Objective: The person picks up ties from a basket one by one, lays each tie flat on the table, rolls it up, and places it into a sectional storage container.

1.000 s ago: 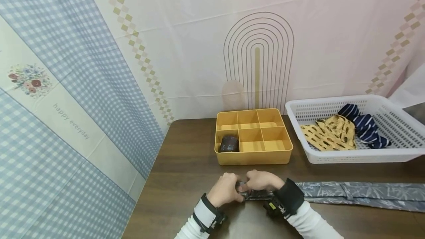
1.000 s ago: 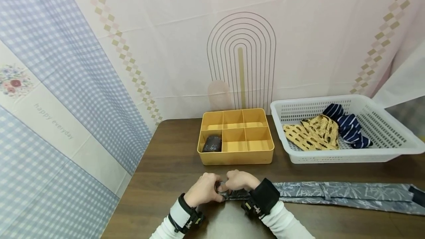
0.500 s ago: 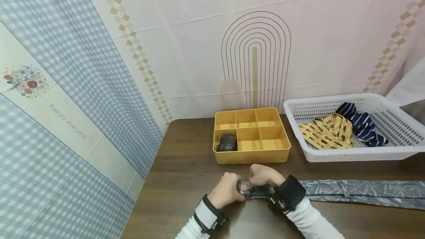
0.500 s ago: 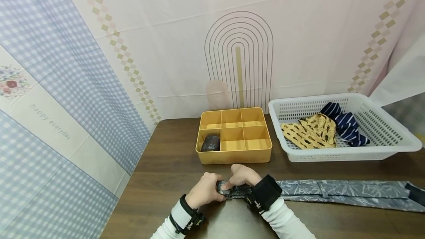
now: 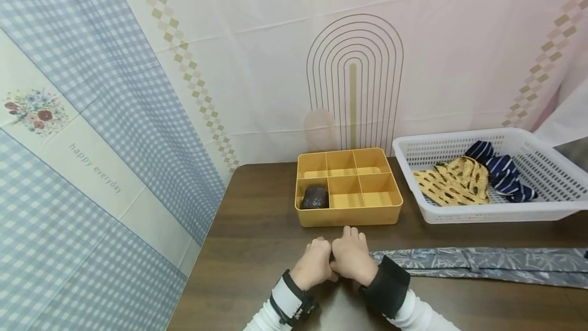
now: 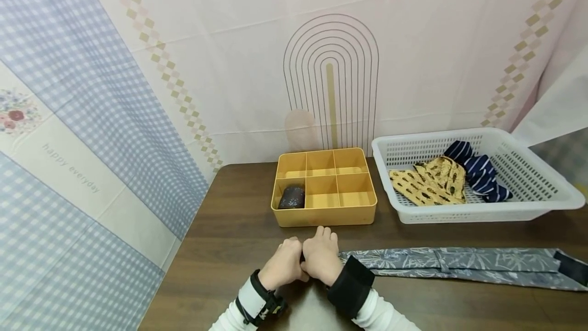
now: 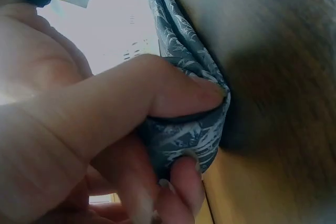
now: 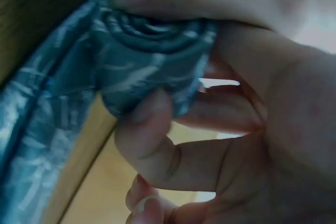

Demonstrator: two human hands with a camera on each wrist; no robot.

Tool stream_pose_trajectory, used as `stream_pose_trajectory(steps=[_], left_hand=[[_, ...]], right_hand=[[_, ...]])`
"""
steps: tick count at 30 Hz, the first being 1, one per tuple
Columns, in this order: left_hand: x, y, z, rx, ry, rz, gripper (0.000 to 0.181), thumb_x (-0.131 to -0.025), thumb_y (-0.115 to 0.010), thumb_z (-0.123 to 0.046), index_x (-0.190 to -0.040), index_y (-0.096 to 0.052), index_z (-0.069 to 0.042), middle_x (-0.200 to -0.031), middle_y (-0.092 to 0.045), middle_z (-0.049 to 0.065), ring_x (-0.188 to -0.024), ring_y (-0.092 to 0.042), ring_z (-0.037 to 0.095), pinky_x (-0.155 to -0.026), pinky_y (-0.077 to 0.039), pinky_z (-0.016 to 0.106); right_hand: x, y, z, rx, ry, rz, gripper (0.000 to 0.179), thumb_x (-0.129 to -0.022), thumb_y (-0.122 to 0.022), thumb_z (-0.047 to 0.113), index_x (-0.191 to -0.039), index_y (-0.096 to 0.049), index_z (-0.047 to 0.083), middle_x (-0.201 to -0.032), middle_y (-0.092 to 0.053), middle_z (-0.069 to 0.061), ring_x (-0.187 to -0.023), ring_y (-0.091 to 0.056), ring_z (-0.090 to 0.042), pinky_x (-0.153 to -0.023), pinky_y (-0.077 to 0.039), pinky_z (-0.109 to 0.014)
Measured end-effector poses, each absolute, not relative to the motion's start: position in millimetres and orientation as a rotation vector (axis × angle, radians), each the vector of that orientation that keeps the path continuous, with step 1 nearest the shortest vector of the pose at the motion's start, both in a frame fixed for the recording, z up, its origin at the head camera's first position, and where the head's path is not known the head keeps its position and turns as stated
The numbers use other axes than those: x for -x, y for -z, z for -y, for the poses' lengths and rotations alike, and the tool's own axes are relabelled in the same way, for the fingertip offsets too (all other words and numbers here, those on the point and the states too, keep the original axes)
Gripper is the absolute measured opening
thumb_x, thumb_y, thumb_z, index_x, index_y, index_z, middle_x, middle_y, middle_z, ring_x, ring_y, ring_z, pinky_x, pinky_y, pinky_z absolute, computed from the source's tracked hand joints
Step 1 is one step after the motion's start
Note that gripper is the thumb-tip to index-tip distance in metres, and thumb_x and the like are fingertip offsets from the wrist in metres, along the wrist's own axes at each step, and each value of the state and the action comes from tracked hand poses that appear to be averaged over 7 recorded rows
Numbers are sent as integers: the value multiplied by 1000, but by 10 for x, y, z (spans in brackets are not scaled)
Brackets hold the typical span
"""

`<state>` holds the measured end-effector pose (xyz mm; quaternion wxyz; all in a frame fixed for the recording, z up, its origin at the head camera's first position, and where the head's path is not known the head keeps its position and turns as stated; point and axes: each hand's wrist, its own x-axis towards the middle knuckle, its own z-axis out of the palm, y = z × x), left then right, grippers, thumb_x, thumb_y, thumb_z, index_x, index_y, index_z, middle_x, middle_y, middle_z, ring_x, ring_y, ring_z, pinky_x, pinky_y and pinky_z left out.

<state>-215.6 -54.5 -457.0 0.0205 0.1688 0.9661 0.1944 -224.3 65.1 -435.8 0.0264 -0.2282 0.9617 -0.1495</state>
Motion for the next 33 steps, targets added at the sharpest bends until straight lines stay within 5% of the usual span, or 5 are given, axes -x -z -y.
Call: stream_pose_trajectory(steps=[18,25,33], left_hand=[[2216,4604,527,-551,-755,-2921,24,-56,-87,-13,-72,-69,-11,-68,-55,-5,-67,-46,5,-57,-36,19],[2210,4693,520,-545,-807,-2933,26,-60,-88,-18,-77,-71,-10,-71,-56,-4,-68,-46,4,-58,-37,18],[2214,4761,479,-617,-765,-2976,37,-58,-90,-24,-87,-70,-12,-79,-64,-2,-75,-57,8,-65,-42,21]], right_hand=[[2562,4311,-858,584,519,-2544,26,-71,-71,28,-74,-60,5,-87,-53,-13,-85,-47,-29,-75,-41,-48],[2649,4300,-959,607,543,-2436,36,-78,-74,33,-68,-53,5,-77,-49,-7,-72,-44,-21,-63,-35,-31],[2734,4320,-1081,544,657,-2318,27,-81,-74,25,-79,-56,4,-76,-50,-3,-69,-45,-18,-61,-36,-26]])
